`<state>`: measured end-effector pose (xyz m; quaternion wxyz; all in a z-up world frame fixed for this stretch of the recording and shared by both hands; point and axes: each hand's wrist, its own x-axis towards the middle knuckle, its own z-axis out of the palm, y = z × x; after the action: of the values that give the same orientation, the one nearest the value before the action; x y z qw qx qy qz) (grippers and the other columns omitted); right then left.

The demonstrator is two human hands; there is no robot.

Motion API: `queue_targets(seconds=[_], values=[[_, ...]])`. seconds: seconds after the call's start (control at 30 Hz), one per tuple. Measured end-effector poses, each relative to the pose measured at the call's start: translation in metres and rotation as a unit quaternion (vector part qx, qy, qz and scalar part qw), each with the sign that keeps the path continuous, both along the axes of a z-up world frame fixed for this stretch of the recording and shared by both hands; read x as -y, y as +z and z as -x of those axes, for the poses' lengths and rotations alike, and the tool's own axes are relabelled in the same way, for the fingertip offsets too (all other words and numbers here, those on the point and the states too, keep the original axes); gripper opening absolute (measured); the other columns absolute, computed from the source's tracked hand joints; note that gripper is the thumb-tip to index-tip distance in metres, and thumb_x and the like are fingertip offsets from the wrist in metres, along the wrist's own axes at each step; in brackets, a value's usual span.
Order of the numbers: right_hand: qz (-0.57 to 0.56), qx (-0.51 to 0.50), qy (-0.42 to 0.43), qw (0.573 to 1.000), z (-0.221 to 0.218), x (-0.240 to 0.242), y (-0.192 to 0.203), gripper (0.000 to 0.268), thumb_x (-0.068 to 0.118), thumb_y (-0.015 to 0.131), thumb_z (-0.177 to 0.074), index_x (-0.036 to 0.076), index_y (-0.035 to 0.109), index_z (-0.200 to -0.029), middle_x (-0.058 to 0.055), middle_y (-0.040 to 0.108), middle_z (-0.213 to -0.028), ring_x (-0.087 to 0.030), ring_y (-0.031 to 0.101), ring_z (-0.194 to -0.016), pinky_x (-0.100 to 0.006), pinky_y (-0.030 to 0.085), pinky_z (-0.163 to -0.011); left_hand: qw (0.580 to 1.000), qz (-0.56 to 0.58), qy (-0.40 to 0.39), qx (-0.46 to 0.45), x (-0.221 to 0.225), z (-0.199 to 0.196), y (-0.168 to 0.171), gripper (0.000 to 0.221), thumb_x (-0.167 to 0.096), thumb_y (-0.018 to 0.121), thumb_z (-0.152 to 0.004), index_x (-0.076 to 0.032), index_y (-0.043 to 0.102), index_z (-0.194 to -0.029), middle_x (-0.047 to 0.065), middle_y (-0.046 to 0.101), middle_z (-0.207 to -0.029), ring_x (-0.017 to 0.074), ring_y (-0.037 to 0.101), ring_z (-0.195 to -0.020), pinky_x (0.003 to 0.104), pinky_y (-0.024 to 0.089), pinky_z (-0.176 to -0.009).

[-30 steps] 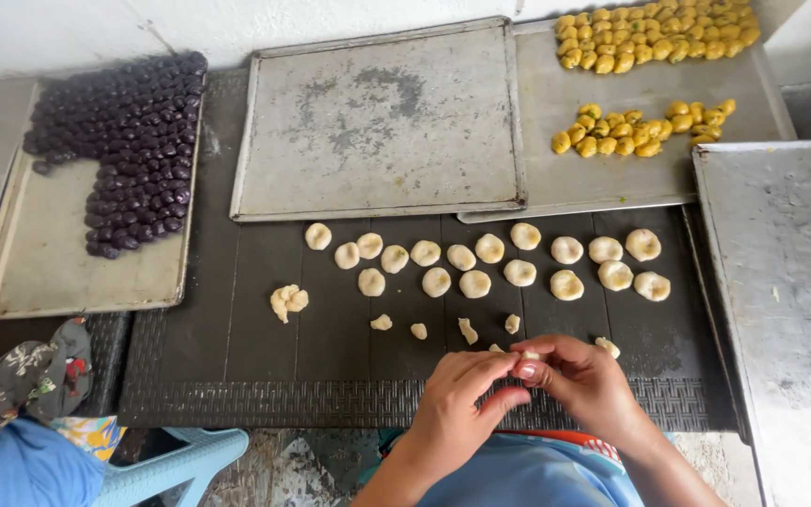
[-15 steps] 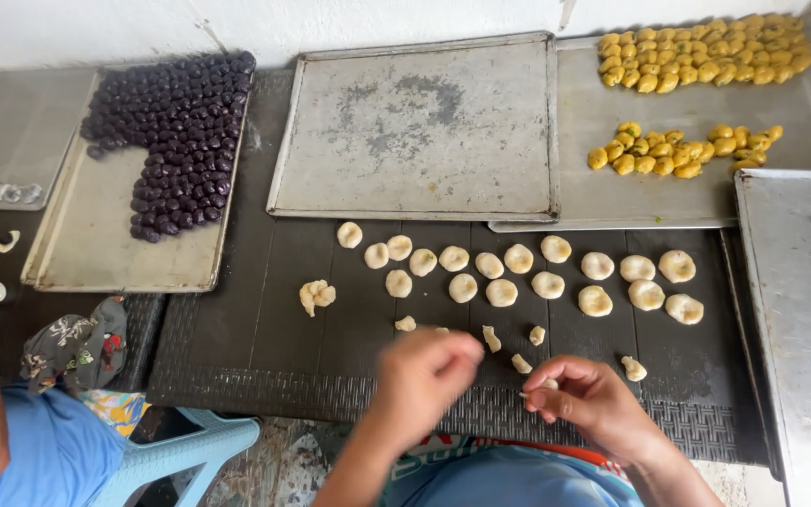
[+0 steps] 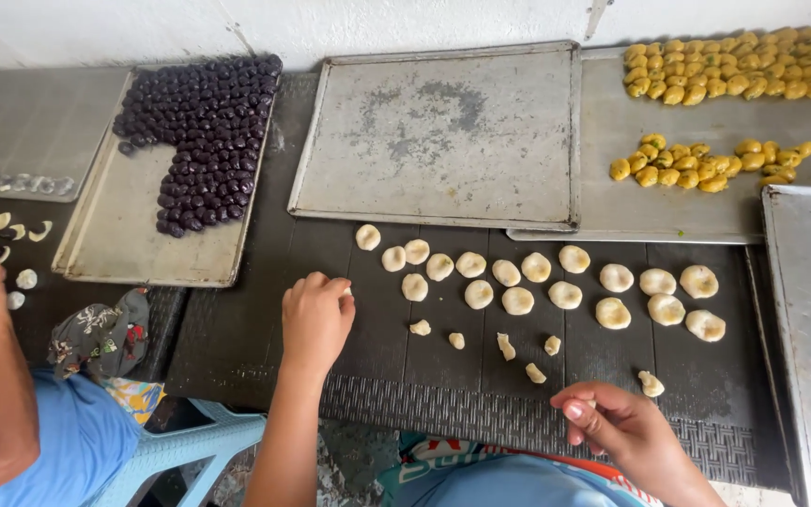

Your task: Manually preparing small filled pastries by flattening dough, adding a ball of filling, and sealing them.

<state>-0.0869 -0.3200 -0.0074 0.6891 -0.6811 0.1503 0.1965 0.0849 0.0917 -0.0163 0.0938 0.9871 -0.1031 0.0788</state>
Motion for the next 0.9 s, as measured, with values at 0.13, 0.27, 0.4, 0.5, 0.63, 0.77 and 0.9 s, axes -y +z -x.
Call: queue_targets(seconds=[0.13, 0.27, 0.4, 0.5, 0.63, 0.77, 0.9], values=[[0.185, 0.161, -0.013, 0.969, -0.005, -0.008, 0.024, 0.022, 0.025, 0.076, -0.088, 0.005, 0.085, -0.086, -0.005, 0.088, -0.101, -0.015, 0.077, -0.082, -0.029, 0.062, -0.073, 0.999, 0.006, -0.012, 0.052, 0.0, 0.0, 0.006, 0.01, -0.008, 0.073, -0.084, -0.016, 0.077, -0.088, 0.001, 0.062, -0.076, 0.0275, 0.061, -0.073, 0.046, 0.048, -0.07], [0.378, 0.373, -0.082, 0.843, -0.007, -0.003, 0.026, 0.026, 0.01, 0.072, -0.095, 0.011, 0.079, -0.119, -0.007, 0.07, -0.13, -0.015, 0.071, -0.11, -0.028, 0.06, -0.097, 0.934, 0.353, 0.021, -0.048, 0.023, 0.019, 0.055, 0.009, -0.008, 0.073, -0.093, -0.014, 0.08, -0.091, -0.001, 0.079, -0.093, 0.0093, 0.07, -0.076, 0.026, 0.051, -0.064], [0.453, 0.406, 0.022, 0.793, -0.026, 0.003, -0.004, 0.03, 0.02, 0.076, -0.09, 0.019, 0.079, -0.12, -0.005, 0.065, -0.147, -0.033, 0.054, -0.149, -0.047, 0.051, -0.117, 0.806, 0.563, 0.066, -0.171, 0.059, 0.046, 0.048, 0.015, -0.013, 0.076, -0.091, -0.008, 0.081, -0.105, 0.007, 0.084, -0.103, 0.0167, 0.077, -0.091, 0.03, 0.064, -0.086], [0.439, 0.474, 0.022, 0.763, -0.034, -0.031, 0.044, 0.036, 0.008, 0.073, -0.094, 0.02, 0.073, -0.128, -0.009, 0.063, -0.145, -0.029, 0.065, -0.123, -0.045, 0.054, -0.103, 0.626, 0.737, 0.031, -0.253, 0.102, 0.072, 0.028, 0.016, -0.002, 0.077, -0.089, -0.003, 0.077, -0.105, 0.013, 0.079, -0.097, 0.0204, 0.071, -0.079, 0.033, 0.061, -0.071], [0.158, 0.321, 0.026, 0.934, -0.04, -0.061, 0.051, 0.051, 0.019, 0.087, -0.08, 0.007, 0.072, -0.128, -0.007, 0.084, -0.105, -0.013, 0.084, -0.091, -0.026, 0.069, -0.085, 0.473, 0.815, -0.041, -0.332, 0.148, 0.096, 0.028, 0.015, -0.005, 0.073, -0.097, -0.002, 0.075, -0.112, 0.01, 0.077, -0.097, 0.0187, 0.07, -0.084, 0.031, 0.058, -0.078], [0.082, 0.228, -0.023, 0.97, -0.042, -0.059, 0.041, 0.032, 0.012, 0.076, -0.09, 0.003, 0.076, -0.121, -0.008, 0.086, -0.099, -0.013, 0.08, -0.083, -0.026, 0.069, -0.078, 0.47, 0.83, 0.02, -0.3, 0.147, 0.1, 0.021, 0.015, -0.004, 0.075, -0.095, -0.003, 0.078, -0.11, 0.009, 0.077, -0.096, 0.0179, 0.07, -0.083, 0.033, 0.057, -0.078], [0.111, 0.188, -0.012, 0.976, -0.038, -0.037, 0.024, 0.032, 0.015, 0.065, -0.097, 0.005, 0.08, -0.124, -0.007, 0.077, -0.098, -0.015, 0.076, -0.076, -0.026, 0.066, -0.065, 0.579, 0.775, 0.048, -0.25, 0.108, 0.096, 0.017, 0.02, -0.012, 0.077, -0.093, -0.002, 0.077, -0.11, 0.01, 0.074, -0.099, 0.0198, 0.068, -0.085, 0.034, 0.058, -0.077]])
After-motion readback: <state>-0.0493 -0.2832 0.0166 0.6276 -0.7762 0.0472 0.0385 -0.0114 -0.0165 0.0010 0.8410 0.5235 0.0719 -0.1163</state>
